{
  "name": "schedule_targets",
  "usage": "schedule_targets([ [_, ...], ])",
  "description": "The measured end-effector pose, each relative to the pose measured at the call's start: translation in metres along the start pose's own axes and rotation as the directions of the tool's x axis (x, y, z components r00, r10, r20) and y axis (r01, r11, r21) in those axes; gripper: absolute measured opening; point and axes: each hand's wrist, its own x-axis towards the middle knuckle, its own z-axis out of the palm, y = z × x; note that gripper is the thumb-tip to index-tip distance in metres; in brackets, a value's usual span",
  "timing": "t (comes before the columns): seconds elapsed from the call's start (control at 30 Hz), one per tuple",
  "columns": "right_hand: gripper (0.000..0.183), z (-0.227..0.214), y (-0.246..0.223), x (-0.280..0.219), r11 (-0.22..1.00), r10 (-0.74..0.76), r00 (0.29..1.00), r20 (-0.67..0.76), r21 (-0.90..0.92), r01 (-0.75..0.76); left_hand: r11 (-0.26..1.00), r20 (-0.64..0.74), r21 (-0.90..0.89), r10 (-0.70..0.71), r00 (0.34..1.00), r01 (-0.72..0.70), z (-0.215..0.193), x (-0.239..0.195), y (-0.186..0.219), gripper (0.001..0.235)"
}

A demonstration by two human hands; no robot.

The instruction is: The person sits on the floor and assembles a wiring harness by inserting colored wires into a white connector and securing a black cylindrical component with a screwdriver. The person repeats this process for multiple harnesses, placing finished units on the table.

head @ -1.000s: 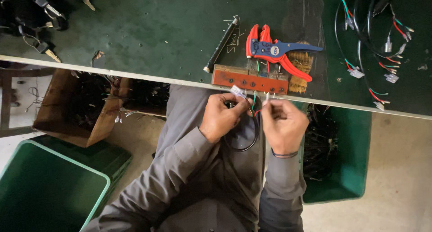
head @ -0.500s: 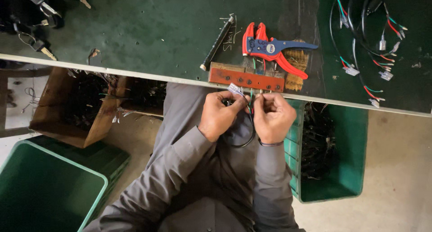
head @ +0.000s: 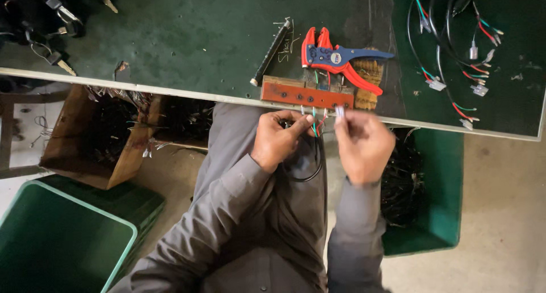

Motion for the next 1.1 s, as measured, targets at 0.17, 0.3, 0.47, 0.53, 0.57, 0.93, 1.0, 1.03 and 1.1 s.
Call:
schedule_targets([
  [0.17,0.011,0.009,0.049,-0.017,0.929,0.211,0.970,-0.121,0.333,-0.160,0.998,0.000,0.026,0.059,0.998,-0.059,0.001,0.000,0.001,0.022],
  [0.3,0.011,0.017,0.055,-0.015,0.849,0.317,0.941,-0.119,0.478,-0.225,0.998,-0.018,0.041,0.057,0.998,-0.056,0.002,-0.002,0.005,0.019],
  [0.47,0.015,0.017,0.047,-0.017,0.761,0.356,0.933,-0.052,0.596,-0.258,0.998,-0.019,0.060,0.029,0.999,-0.028,0.005,-0.001,0.008,0.026],
  [0.53,0.016,0.016,0.044,-0.016,0.761,0.400,0.916,-0.022,0.565,-0.319,0.994,-0.022,0.097,0.045,0.999,-0.043,0.004,0.002,0.007,0.027],
  [0.57,0.018,0.015,0.043,-0.015,0.760,0.423,0.906,-0.006,0.548,-0.351,0.988,-0.032,0.142,0.062,0.998,-0.057,0.003,0.004,0.006,0.027],
  [0.93,0.021,0.019,0.058,-0.028,0.626,0.466,0.803,0.372,0.503,-0.596,0.940,-0.065,0.232,0.273,0.960,-0.252,0.001,0.007,-0.004,0.023],
  [1.0,0.019,0.024,0.065,-0.027,0.680,0.413,0.842,0.347,0.498,-0.538,0.922,-0.079,0.299,0.281,0.956,-0.246,0.001,0.004,-0.002,0.024],
  [1.03,0.019,0.026,0.067,-0.026,0.735,0.378,0.867,0.325,0.465,-0.494,0.913,-0.079,0.309,0.302,0.950,-0.265,0.001,0.003,0.000,0.024],
  [1.1,0.018,0.028,0.067,-0.023,0.740,0.354,0.878,0.321,0.477,-0.473,0.893,-0.083,0.330,0.350,0.933,-0.306,0.003,0.001,0.007,0.025],
])
